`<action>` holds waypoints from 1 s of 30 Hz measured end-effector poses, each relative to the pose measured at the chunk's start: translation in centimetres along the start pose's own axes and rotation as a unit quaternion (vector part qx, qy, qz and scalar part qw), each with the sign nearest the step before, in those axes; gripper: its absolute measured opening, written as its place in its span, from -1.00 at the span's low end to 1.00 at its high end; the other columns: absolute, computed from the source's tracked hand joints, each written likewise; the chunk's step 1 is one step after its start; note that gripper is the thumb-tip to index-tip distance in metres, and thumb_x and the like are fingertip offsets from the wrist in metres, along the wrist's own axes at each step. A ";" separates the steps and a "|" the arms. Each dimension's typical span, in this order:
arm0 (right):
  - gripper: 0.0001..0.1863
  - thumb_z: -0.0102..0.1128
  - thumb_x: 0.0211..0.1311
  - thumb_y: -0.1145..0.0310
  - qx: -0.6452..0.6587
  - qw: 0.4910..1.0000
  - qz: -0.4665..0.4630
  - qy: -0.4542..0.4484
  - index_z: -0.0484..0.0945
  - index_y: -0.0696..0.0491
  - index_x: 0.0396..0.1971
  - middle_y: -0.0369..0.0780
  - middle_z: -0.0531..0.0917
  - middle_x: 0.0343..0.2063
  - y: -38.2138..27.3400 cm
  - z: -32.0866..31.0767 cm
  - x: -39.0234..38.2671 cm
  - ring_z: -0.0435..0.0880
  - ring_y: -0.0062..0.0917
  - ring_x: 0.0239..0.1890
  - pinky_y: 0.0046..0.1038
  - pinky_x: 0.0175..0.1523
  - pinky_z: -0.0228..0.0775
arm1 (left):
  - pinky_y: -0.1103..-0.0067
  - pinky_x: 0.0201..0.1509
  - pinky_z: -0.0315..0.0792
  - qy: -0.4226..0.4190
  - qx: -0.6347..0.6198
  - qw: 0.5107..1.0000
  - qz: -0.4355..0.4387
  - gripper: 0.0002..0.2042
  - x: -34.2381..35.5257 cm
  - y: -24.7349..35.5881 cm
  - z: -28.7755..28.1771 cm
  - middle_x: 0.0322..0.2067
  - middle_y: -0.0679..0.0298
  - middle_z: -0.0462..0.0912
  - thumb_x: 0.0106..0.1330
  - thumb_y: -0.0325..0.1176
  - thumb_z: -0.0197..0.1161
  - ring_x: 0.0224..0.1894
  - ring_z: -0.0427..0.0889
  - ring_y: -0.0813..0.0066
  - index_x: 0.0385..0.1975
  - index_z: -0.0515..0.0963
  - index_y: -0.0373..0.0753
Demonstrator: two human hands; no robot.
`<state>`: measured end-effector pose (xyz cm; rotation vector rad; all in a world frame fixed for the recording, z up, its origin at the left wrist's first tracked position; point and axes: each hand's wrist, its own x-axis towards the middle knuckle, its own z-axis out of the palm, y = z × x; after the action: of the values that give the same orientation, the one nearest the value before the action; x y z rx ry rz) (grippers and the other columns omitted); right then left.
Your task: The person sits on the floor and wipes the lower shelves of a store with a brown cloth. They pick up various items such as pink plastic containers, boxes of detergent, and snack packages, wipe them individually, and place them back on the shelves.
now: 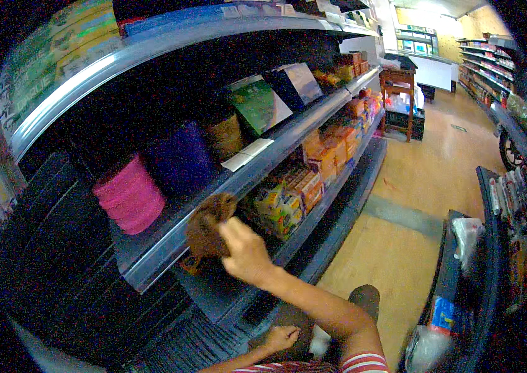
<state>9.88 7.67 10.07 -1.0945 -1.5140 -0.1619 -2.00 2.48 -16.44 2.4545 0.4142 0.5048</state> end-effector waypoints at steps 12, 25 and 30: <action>-0.54 0.07 -0.43 0.56 0.078 0.985 -0.091 -0.124 0.35 0.12 -0.31 -0.16 0.34 -0.51 -1.8 0.7 -4.1 0.39 -0.27 -0.40 -0.36 -0.34 0.28 | 0.43 -0.45 0.40 0.001 0.007 1.000 -0.004 -0.83 -0.2 -0.7 0.8 -0.54 0.09 0.52 0.02 -0.34 0.02 -0.53 0.51 0.19 -0.46 0.49 -0.26; -0.56 0.09 -0.10 0.45 0.457 0.720 0.370 0.368 0.26 0.14 -0.13 -0.17 0.45 -0.26 8.4 -13.0 -17.1 0.42 -0.35 -0.20 -0.32 -0.08 0.25 | 0.66 -0.52 0.30 0.322 -0.089 0.940 -0.070 -0.92 12.8 0.8 -10.0 -0.69 0.18 0.45 -0.02 -0.50 0.07 -0.62 0.42 0.55 -0.58 0.45 -0.39; -0.63 -0.01 0.00 0.37 0.518 0.631 0.433 0.382 0.28 0.14 -0.14 -0.15 0.44 -0.24 10.0 -14.6 -24.5 0.42 -0.29 -0.20 -0.27 -0.06 0.23 | 0.39 -0.04 0.18 0.354 -0.007 0.928 -0.114 -0.51 23.1 -0.1 -15.2 -0.19 0.00 0.34 -0.10 -0.19 0.18 -0.11 0.29 0.12 -0.19 0.31 -0.37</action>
<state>23.59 -9.31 -10.85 -0.5085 -0.0345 0.7674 11.55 19.19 0.89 2.0981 0.9630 1.2819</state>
